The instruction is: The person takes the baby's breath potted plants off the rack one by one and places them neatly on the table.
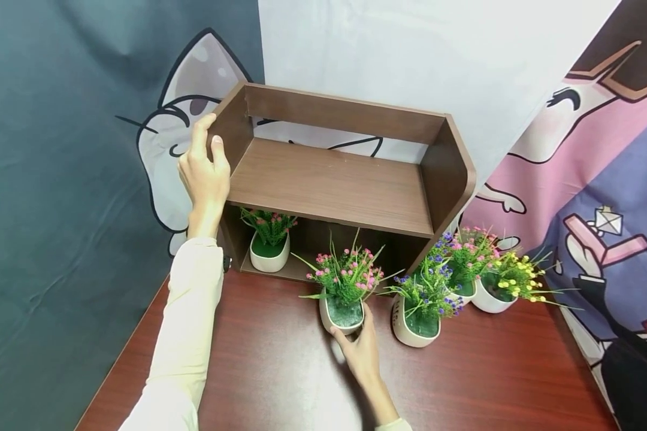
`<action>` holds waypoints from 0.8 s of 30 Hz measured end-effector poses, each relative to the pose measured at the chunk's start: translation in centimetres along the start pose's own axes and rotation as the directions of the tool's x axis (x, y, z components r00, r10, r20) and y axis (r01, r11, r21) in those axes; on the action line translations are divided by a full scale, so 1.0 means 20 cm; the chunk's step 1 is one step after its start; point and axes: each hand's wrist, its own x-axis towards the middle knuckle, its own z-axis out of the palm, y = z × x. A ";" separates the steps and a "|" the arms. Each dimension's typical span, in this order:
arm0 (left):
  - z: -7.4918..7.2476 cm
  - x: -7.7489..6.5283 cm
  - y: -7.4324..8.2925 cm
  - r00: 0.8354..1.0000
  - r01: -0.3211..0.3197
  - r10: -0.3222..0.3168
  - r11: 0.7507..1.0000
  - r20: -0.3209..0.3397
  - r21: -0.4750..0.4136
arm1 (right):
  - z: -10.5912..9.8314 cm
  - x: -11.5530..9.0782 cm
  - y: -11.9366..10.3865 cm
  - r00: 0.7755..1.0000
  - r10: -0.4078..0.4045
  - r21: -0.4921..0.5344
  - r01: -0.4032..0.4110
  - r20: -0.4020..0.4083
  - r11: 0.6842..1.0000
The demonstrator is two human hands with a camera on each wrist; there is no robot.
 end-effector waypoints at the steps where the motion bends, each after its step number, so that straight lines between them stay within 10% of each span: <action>1: 0.00 0.00 0.00 1.000 -0.002 0.002 1.000 -0.002 -0.001 | -0.02 -0.03 0.00 1.000 0.009 0.023 -0.009 0.010 1.000; 15: 0.00 -0.01 -0.02 1.000 -0.013 0.013 1.000 -0.025 0.003 | -0.39 -0.28 -0.01 0.997 0.080 0.021 -0.080 -0.009 0.997; 24: -0.01 0.00 -0.04 0.999 -0.022 0.022 1.000 -0.050 -0.001 | -0.64 -0.41 0.18 0.999 0.006 -0.122 -0.013 -0.053 0.992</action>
